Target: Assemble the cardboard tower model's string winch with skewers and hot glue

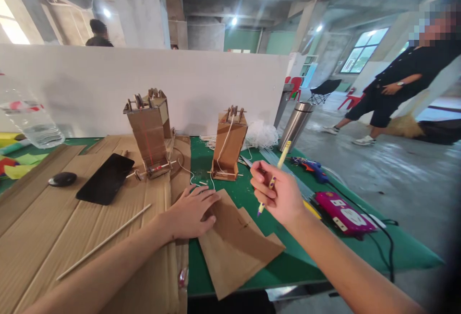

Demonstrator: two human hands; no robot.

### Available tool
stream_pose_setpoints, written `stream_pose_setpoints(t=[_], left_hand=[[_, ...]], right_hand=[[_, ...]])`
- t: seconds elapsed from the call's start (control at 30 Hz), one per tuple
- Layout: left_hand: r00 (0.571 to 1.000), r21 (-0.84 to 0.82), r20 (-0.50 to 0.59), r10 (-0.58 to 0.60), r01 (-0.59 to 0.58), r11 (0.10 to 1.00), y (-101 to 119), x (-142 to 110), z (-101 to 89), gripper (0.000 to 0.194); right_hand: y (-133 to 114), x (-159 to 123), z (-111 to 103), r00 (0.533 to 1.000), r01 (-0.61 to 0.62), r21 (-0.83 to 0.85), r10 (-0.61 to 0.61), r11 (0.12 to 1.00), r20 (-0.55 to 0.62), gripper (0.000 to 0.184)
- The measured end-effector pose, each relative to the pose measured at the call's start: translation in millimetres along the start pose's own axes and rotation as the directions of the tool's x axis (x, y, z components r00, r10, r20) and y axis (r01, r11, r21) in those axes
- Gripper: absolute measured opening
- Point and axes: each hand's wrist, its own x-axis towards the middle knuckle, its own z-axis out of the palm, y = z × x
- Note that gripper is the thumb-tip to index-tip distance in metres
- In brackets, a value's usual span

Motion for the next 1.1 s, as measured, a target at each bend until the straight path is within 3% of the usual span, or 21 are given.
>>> stream_pose_setpoints(t=[0.4,0.57,0.67,0.8,0.9,1.0,1.1], left_hand=[[0.999,0.033,-0.031,0.022,-0.021,0.999,3,0,-1.1,0.05],[0.989,0.203,-0.11,-0.095,0.116,0.972,-1,5,-33.1,0.03],[0.943,0.254,-0.249,-0.223,0.286,0.924,-11,-7,-63.6,0.033],[0.811,0.275,-0.464,-0.358,0.516,0.811,-31,-42,-89.3,0.027],[0.714,0.313,-0.503,-0.487,0.675,0.668,-45,-67,-90.7,0.04],[0.698,0.299,-0.439,-0.567,0.708,0.64,-58,-81,-84.6,0.048],[0.724,0.283,-0.357,-0.591,0.686,0.67,-68,-85,-79.7,0.047]], right_hand=[[14,14,-3,0.998,-0.015,-0.024,0.017,1.0,0.054,0.017],[23,27,-19,0.993,0.011,-0.165,0.009,0.986,0.119,0.026],[26,29,-25,0.988,0.019,-0.278,0.025,0.96,0.153,0.041],[30,27,-26,0.971,-0.097,-0.365,0.169,0.926,0.17,0.063],[36,26,-23,0.959,-0.12,-0.376,0.206,0.919,0.196,0.053],[43,26,-21,0.956,-0.102,-0.399,0.2,0.911,0.213,0.045],[52,26,-21,0.943,-0.129,-0.419,0.242,0.899,0.227,0.049]])
